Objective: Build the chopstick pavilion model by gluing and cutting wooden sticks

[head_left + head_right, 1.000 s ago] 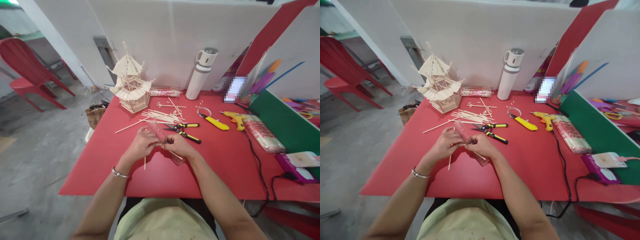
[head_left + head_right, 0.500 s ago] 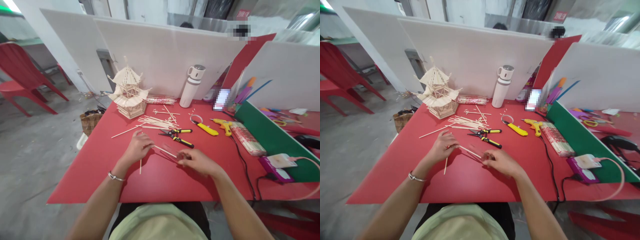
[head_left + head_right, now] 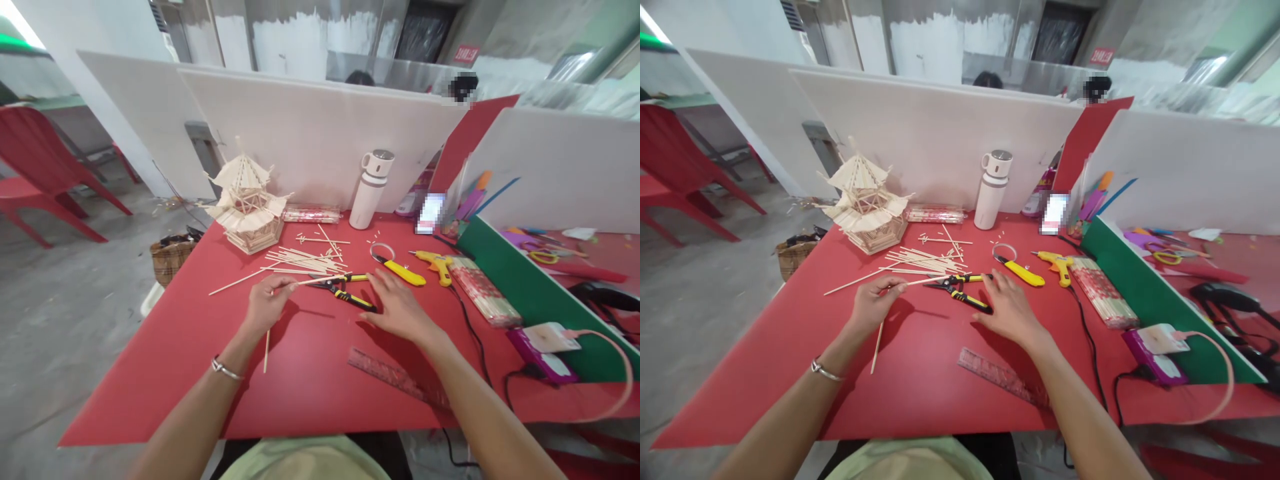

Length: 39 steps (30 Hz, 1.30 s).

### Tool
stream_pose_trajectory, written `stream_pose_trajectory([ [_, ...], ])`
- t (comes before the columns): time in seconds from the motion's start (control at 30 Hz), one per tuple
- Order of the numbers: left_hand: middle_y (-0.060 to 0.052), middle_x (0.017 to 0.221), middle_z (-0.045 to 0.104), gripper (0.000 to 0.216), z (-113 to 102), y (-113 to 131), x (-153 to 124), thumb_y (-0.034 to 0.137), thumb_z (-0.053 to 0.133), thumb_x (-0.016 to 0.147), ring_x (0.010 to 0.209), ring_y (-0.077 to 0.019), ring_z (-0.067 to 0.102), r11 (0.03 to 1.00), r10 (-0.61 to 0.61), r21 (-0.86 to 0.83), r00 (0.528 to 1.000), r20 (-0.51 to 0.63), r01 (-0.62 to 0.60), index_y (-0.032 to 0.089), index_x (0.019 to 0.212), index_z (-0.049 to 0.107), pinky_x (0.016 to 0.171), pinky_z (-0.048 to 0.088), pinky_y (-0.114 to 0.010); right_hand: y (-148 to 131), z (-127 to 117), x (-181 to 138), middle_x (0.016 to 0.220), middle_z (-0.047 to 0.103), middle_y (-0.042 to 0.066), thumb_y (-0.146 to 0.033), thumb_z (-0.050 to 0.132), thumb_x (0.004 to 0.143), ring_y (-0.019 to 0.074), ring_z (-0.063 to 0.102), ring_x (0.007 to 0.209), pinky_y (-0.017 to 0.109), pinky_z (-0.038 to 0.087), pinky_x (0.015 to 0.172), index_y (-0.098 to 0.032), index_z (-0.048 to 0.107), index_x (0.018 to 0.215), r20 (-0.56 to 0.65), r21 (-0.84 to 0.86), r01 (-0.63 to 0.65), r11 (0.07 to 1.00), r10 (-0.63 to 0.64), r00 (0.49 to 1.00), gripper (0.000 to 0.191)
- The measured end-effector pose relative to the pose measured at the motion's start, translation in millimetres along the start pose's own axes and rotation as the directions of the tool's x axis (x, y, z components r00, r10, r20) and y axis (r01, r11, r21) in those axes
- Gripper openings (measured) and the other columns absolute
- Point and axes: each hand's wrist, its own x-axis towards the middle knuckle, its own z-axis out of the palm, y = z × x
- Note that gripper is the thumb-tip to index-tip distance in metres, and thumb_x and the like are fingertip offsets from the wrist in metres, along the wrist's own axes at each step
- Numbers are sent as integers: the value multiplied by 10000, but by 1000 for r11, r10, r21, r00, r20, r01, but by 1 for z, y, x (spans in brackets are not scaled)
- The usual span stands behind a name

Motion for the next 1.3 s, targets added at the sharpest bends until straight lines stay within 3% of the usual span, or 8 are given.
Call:
stream_pose_trajectory([
  [0.17,-25,777,756,194,8,6,7,369,693,761,733,-173,660,986,-106,-137,989,-101,92,186,771,756,745,522,-286,-9,9,50,1465,544,190,-554,835,706,442,438,1384,504,354,1134,-211,465,1519,83,-34,69,997,-66,994,957],
  [0.47,19,605,594,269,18,0,19,427,745,702,566,-105,486,891,-330,-401,910,-252,212,165,671,692,547,406,-224,-2,15,48,1167,586,163,-447,721,698,362,611,1094,454,492,923,-151,601,1345,40,-76,51,996,-48,998,722],
  [0.6,22,570,562,279,16,0,20,433,740,688,530,-103,446,868,-394,-418,884,-251,268,167,635,674,498,368,-221,5,18,29,1194,618,155,-458,696,684,366,597,1152,475,456,1007,-190,641,1211,-56,293,-105,950,127,990,594],
  [0.7,23,569,567,280,16,0,21,444,739,685,511,-103,444,863,-427,-399,871,-243,311,172,654,683,493,364,-228,-2,16,4,1103,692,132,-637,623,727,359,651,1052,489,496,930,-249,653,1158,218,785,-289,548,193,957,580],
  [0.8,19,571,575,259,19,3,24,427,724,704,522,-112,465,881,-407,-359,882,-239,309,175,654,687,511,377,-236,-28,17,-21,1057,704,174,-804,454,721,377,664,1023,538,495,893,-260,679,1077,416,906,-418,65,36,908,688],
  [0.97,0,625,662,201,20,14,32,370,693,730,579,-138,538,917,-361,-269,899,-249,294,177,703,737,569,425,-251,-85,22,-41,1137,674,138,-707,583,592,368,632,1081,560,474,941,-317,659,1104,404,883,-423,-203,-130,906,648],
  [1.13,1,671,717,164,13,24,34,324,667,766,613,-155,596,946,-318,-149,909,-270,287,185,743,753,608,452,-263,-110,32,-30,1090,669,59,-195,652,489,284,595,1123,429,448,1013,-275,678,1031,453,891,-454,4,-55,890,549],
  [1.3,1,800,779,155,2,28,29,319,647,859,688,-176,666,981,-129,94,938,-322,167,226,844,771,649,466,-282,-125,64,7,912,639,20,-127,627,396,292,613,992,370,509,775,-282,616,1036,552,817,-562,131,105,827,658],
])
